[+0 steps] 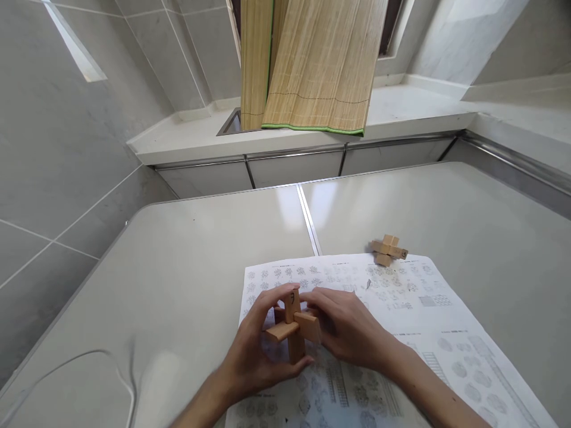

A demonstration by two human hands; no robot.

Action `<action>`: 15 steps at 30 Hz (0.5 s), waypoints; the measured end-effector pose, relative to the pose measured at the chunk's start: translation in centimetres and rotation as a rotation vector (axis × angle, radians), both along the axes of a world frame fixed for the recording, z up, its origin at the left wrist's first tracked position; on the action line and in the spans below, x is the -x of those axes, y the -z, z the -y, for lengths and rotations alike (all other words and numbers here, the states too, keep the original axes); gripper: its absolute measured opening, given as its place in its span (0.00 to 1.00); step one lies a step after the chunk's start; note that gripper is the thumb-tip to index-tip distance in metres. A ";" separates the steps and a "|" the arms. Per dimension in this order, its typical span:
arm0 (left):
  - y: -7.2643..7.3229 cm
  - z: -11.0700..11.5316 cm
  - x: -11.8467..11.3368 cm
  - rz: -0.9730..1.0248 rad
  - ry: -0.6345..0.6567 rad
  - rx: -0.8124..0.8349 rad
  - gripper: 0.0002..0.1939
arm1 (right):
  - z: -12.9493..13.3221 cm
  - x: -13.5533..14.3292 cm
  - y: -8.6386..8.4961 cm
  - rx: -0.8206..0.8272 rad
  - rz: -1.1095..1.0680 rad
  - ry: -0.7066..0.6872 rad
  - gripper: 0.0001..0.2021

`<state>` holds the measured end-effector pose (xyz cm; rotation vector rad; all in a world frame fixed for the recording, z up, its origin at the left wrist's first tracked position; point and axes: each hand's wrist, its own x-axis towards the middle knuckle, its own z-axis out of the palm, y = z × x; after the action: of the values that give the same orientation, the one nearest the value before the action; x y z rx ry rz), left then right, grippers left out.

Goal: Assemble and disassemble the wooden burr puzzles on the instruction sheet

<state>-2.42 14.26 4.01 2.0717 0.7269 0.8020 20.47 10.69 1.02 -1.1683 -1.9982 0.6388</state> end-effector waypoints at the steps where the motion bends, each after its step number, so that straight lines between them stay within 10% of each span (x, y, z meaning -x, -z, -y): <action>1: 0.0 0.0 0.0 -0.005 -0.038 -0.038 0.48 | 0.0 -0.1 -0.2 0.036 -0.035 0.016 0.18; 15: 1.5 0.7 -0.2 -0.078 -0.079 -0.201 0.47 | 0.3 -0.4 -1.9 0.348 -0.356 -0.013 0.13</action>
<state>-2.18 13.57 2.54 2.2771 0.8025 0.8727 20.91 10.37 2.95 -1.1422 -1.6341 1.1498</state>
